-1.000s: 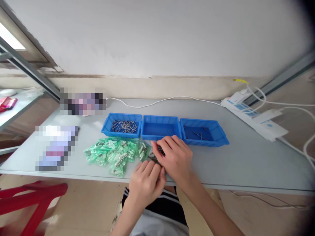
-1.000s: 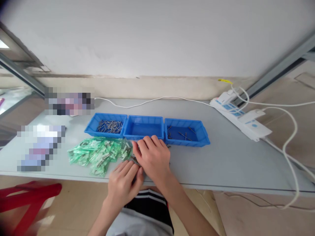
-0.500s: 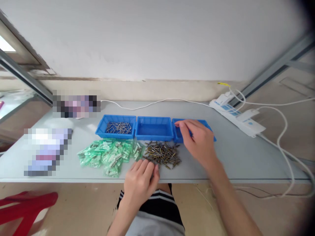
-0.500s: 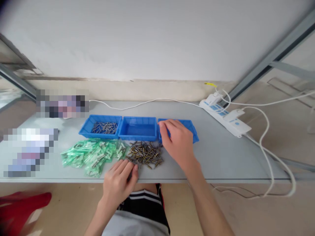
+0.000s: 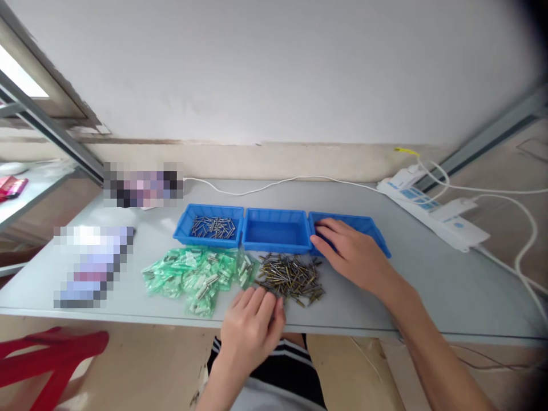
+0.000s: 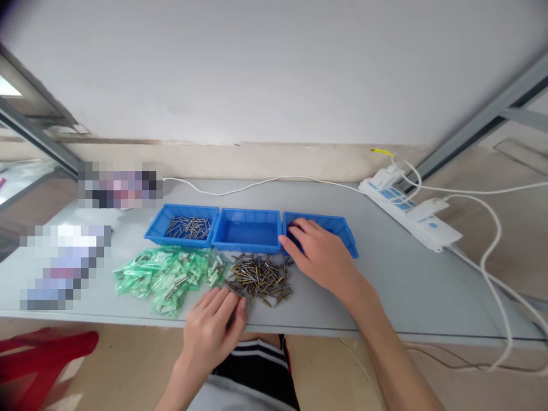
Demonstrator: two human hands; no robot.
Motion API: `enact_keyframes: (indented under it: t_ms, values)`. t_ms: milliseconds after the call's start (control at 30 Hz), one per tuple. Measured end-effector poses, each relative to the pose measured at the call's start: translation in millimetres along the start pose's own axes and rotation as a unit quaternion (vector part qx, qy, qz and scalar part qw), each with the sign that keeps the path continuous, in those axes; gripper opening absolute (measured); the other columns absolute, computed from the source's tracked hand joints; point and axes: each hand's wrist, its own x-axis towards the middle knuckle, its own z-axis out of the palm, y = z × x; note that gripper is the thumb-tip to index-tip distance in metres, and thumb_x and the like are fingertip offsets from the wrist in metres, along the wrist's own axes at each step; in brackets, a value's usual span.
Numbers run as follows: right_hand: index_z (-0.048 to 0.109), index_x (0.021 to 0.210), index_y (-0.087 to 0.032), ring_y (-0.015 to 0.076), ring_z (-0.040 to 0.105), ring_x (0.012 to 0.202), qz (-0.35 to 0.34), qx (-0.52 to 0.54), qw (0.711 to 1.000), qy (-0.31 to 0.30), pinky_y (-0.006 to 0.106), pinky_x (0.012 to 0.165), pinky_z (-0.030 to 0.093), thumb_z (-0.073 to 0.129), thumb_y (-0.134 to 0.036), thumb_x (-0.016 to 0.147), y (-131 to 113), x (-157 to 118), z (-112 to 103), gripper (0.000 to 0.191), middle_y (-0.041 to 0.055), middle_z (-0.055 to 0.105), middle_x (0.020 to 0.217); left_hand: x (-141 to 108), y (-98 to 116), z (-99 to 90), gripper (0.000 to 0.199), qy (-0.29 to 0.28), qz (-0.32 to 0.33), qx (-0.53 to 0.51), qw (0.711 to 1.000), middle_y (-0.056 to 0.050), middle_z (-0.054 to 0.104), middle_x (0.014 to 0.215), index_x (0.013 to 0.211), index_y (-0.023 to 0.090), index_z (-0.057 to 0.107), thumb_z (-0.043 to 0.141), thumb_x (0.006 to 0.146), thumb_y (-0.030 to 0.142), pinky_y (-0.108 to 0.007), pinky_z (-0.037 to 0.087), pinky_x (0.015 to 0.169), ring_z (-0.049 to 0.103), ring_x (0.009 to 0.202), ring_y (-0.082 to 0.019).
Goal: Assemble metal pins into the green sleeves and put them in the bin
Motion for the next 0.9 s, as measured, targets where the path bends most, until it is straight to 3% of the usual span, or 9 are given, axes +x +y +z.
enact_keyframes:
  t_ms: [100, 267, 433, 533, 733, 900]
  values:
    - [0.069, 0.103, -0.020, 0.0288, 0.066, 0.108, -0.003, -0.040, 0.999, -0.007, 0.040, 0.086, 0.053, 0.037, -0.046, 0.116, -1.4, 2.7, 0.9, 0.044, 0.0117, 0.072, 0.113, -1.4, -0.4, 0.7, 0.033, -0.004, 0.002, -0.001, 1.000, 0.000, 0.050, 0.068, 0.075, 0.023, 0.047, 0.054, 0.105, 0.012, -0.036, 0.035, 0.062, 0.046, 0.065, -0.019]
    - [0.068, 0.109, -0.018, 0.0304, 0.067, 0.108, 0.004, -0.054, 0.998, -0.011, 0.041, 0.091, 0.049, 0.038, -0.043, 0.117, -2.2, 3.7, 2.9, 0.039, 0.0115, 0.074, 0.110, -1.0, -1.0, 1.0, 0.032, -0.001, 0.003, -0.001, 1.000, 0.000, 0.050, 0.068, 0.076, 0.023, 0.047, 0.054, 0.106, 0.012, -0.036, 0.035, 0.062, 0.045, 0.065, -0.019]
    - [0.059, 0.093, -0.023, 0.0247, 0.071, 0.083, 0.079, -0.037, 0.996, -0.028, 0.034, 0.067, 0.040, 0.043, -0.046, 0.115, -6.1, 4.4, 1.2, 0.036, 0.0045, 0.073, 0.091, -0.3, -1.1, 1.6, 0.033, 0.001, 0.001, 0.000, 1.000, 0.000, 0.050, 0.068, 0.076, 0.023, 0.045, 0.052, 0.106, 0.012, -0.035, 0.035, 0.062, 0.047, 0.065, -0.019]
    - [0.055, 0.087, -0.024, 0.0229, 0.070, 0.075, 0.100, -0.051, 0.993, -0.021, 0.032, 0.061, 0.034, 0.044, -0.048, 0.114, -9.0, 4.7, 1.7, 0.038, 0.0030, 0.070, 0.084, -1.1, -1.1, 2.1, 0.032, 0.005, 0.004, 0.002, 1.000, 0.000, 0.050, 0.068, 0.077, 0.023, 0.046, 0.053, 0.106, 0.012, -0.035, 0.035, 0.062, 0.047, 0.065, -0.019]
    - [0.057, 0.091, -0.023, 0.0233, 0.068, 0.079, 0.094, -0.068, 0.993, 0.012, 0.033, 0.062, 0.038, 0.042, -0.050, 0.114, -10.2, 3.7, 5.4, 0.039, 0.0057, 0.067, 0.093, -1.8, -1.0, 2.5, 0.030, 0.008, 0.003, -0.006, 1.000, 0.000, 0.052, 0.069, 0.078, 0.023, 0.047, 0.054, 0.105, 0.011, -0.035, 0.036, 0.062, 0.049, 0.065, -0.019]
    - [0.064, 0.103, -0.022, 0.0252, 0.067, 0.099, 0.031, -0.043, 0.998, 0.035, 0.034, 0.075, 0.047, 0.039, -0.042, 0.116, -5.8, 4.0, 5.2, 0.035, 0.0071, 0.068, 0.105, -0.8, -1.1, 3.5, 0.030, 0.017, 0.002, -0.003, 1.000, 0.000, 0.054, 0.069, 0.079, 0.023, 0.046, 0.052, 0.106, 0.012, -0.034, 0.037, 0.062, 0.051, 0.064, -0.019]
